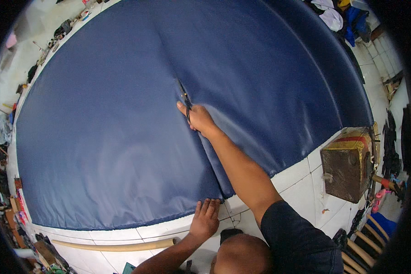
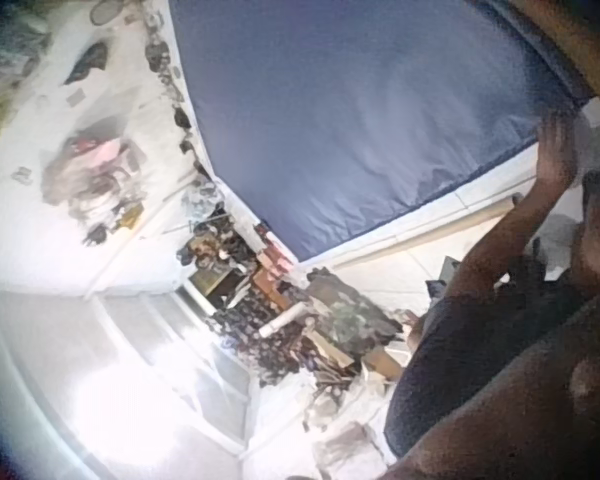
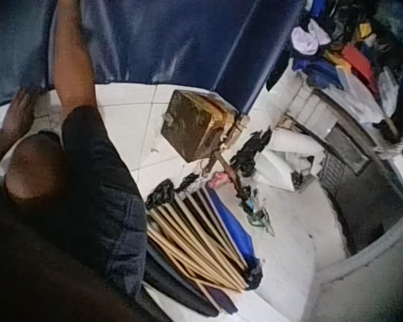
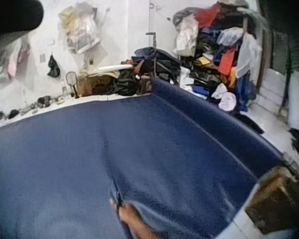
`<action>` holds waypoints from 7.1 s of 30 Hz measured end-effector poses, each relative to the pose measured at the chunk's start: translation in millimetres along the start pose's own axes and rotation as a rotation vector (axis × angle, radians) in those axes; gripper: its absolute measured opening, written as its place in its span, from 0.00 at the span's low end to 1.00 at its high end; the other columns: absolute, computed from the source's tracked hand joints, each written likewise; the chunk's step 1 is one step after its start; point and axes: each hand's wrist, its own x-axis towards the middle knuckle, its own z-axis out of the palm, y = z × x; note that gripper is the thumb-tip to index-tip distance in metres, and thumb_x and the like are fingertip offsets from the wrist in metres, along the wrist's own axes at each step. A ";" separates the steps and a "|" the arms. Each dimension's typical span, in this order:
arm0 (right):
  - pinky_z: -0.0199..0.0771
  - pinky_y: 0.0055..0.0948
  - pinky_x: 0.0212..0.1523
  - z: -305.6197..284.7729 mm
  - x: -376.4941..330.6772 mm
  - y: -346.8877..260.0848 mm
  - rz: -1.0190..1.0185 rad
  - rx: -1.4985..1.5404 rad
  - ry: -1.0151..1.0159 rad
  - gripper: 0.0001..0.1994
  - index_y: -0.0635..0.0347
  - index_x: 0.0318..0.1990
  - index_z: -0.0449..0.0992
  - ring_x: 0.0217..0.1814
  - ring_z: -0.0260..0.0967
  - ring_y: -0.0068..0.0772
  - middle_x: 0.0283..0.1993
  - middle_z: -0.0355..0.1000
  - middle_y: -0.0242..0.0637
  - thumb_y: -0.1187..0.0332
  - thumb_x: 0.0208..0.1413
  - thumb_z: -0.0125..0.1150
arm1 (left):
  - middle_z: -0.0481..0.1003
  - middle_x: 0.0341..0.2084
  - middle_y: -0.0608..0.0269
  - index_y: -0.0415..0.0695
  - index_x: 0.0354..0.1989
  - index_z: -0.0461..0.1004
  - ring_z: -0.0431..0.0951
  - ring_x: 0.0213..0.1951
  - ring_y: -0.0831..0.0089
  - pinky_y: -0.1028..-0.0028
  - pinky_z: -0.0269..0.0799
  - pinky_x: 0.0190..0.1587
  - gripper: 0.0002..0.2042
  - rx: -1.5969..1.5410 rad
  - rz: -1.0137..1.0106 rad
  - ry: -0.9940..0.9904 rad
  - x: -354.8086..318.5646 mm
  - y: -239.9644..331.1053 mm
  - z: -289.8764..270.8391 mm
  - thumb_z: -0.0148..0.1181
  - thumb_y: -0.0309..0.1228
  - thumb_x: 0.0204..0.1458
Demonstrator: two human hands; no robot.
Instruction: The person cuts a large sheet of blue fabric using shears on the floor, then smooths it out by hand and uses a wooden rod to measure or guide further cuts.
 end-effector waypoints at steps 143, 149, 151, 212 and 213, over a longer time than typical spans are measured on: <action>0.64 0.33 0.21 32.1 737.9 -393.9 -0.065 -0.085 0.136 0.34 0.58 0.16 0.67 0.16 0.64 0.31 0.15 0.64 0.35 0.32 0.49 0.58 | 0.47 0.68 0.34 0.41 0.68 0.55 0.46 0.69 0.39 0.44 0.37 0.68 0.35 0.062 -0.836 0.479 576.1 -495.8 -371.0 0.50 0.47 0.53; 0.61 0.31 0.18 26.3 752.7 -410.6 -0.052 -0.034 0.027 0.33 0.57 0.15 0.66 0.15 0.61 0.28 0.15 0.63 0.33 0.34 0.49 0.60 | 0.46 0.68 0.33 0.41 0.68 0.53 0.45 0.69 0.38 0.43 0.36 0.68 0.35 0.036 -0.833 0.471 574.3 -494.5 -370.1 0.50 0.46 0.54; 0.60 0.31 0.18 24.0 786.0 -430.2 -0.006 -0.021 0.041 0.32 0.57 0.15 0.66 0.15 0.61 0.27 0.15 0.63 0.33 0.34 0.49 0.60 | 0.46 0.68 0.33 0.41 0.68 0.53 0.45 0.69 0.38 0.42 0.36 0.68 0.35 0.033 -0.822 0.469 576.9 -495.4 -370.8 0.50 0.47 0.54; 0.72 0.49 0.40 -207.4 -288.8 115.1 0.200 -0.401 0.551 0.29 0.65 0.41 0.72 0.38 0.74 0.59 0.34 0.75 0.54 0.44 0.47 0.67 | 0.77 0.42 0.49 0.38 0.47 0.75 0.76 0.46 0.54 0.61 0.73 0.46 0.19 -0.023 -1.157 -0.040 -349.1 -236.2 -52.7 0.53 0.39 0.53; 0.72 0.49 0.39 -205.5 -332.6 156.9 0.138 -0.453 0.629 0.27 0.65 0.40 0.70 0.37 0.74 0.59 0.33 0.75 0.53 0.47 0.50 0.66 | 0.78 0.41 0.49 0.40 0.47 0.75 0.77 0.46 0.53 0.60 0.73 0.47 0.19 -0.150 -1.231 -0.065 -377.6 -220.0 -28.2 0.53 0.40 0.54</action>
